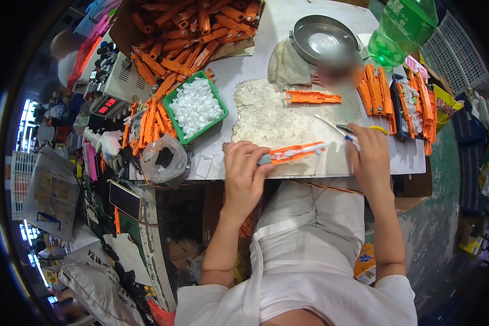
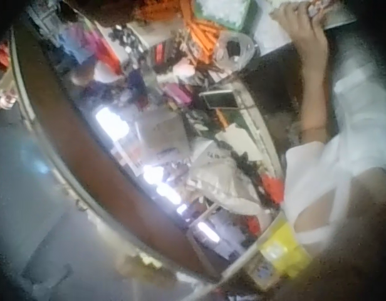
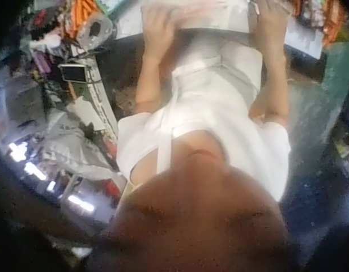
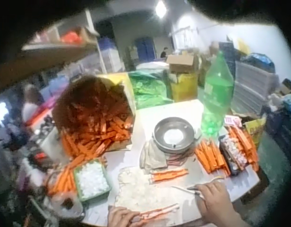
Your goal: The person assembles small orange plastic components by inserting white cylindrical pieces into them. They use a metal tool to pry open the orange parts and a pair of pliers to assist with the assembly. The person handles the parts one at a time, placing the finished units on the table.
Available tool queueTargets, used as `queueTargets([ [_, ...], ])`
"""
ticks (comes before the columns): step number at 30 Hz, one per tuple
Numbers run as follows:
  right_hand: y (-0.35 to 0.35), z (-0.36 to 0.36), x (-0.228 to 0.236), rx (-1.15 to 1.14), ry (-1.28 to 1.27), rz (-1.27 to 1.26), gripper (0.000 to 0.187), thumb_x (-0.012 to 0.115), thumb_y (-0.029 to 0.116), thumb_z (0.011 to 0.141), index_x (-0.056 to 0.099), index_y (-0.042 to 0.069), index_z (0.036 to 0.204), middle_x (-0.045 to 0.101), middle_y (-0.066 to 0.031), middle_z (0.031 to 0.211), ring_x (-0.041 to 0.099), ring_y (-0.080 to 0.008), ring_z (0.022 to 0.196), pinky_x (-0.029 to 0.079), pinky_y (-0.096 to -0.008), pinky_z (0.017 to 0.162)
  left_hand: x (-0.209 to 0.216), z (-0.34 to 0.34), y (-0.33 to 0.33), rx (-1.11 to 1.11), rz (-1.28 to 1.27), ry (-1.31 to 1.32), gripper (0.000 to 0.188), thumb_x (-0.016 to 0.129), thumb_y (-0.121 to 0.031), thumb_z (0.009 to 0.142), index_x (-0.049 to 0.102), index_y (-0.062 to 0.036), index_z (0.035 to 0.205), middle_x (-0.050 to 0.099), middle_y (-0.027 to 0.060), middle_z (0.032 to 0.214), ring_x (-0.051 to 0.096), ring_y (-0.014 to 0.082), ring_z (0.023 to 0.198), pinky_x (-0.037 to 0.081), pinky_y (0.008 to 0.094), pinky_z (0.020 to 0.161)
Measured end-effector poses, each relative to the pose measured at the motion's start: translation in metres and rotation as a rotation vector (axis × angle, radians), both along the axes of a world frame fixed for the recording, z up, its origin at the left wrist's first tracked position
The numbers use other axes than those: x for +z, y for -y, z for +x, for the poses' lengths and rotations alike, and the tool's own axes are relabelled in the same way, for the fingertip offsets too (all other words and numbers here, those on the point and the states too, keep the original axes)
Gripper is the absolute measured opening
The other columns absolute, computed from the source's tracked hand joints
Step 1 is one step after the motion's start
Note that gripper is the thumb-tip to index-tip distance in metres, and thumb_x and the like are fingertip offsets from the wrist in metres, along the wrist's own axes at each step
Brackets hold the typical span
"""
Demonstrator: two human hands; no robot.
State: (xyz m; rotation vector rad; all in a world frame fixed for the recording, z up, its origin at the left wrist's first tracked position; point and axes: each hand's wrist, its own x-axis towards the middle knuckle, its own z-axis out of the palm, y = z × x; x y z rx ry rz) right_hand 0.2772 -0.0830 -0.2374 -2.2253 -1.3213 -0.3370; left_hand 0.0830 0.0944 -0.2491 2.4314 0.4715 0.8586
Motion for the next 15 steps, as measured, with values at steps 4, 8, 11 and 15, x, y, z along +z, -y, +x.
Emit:
queueTargets([
  [4,-0.005,-0.010,0.015,0.042,-0.047,0.109,0.034,0.065,0.008,0.080,0.057,0.004,0.113,0.059,-0.0130,0.104,0.053,-0.0310,0.100,0.040,-0.0408,0.088,-0.008,0.019,0.023,-0.069,0.022,-0.042,0.026,0.068,-0.012,0.076,0.064,-0.0046,0.101,0.056,0.0102,0.096,0.049,0.0314,0.106,0.030,0.0490,0.101],
  [8,-0.015,-0.028,0.006,0.227,-0.107,0.013,0.038,0.071,0.018,0.075,0.059,0.006,0.109,0.056,-0.0091,0.106,0.049,-0.0280,0.108,0.036,-0.0421,0.094,-0.015,0.032,0.032,-0.086,0.054,-0.078,0.025,0.068,-0.015,0.078,0.064,-0.0074,0.102,0.057,0.0073,0.099,0.048,0.0309,0.110,0.026,0.0506,0.104],
  [11,-0.016,-0.026,-0.012,0.273,-0.079,-0.031,0.041,0.072,0.022,0.072,0.059,0.007,0.108,0.056,-0.0068,0.106,0.048,-0.0271,0.109,0.034,-0.0444,0.097,-0.008,0.033,0.031,-0.093,0.077,-0.064,0.023,0.069,-0.015,0.077,0.066,-0.0089,0.099,0.057,0.0058,0.100,0.047,0.0307,0.113,0.026,0.0515,0.104],
  [15,-0.017,-0.026,-0.018,0.311,-0.092,-0.040,0.038,0.072,0.021,0.073,0.060,0.007,0.106,0.056,-0.0067,0.104,0.048,-0.0271,0.109,0.034,-0.0450,0.098,0.002,0.040,0.024,-0.142,0.200,-0.065,0.018,0.070,-0.014,0.075,0.067,-0.0102,0.092,0.057,0.0039,0.101,0.046,0.0298,0.115,0.024,0.0533,0.104],
])
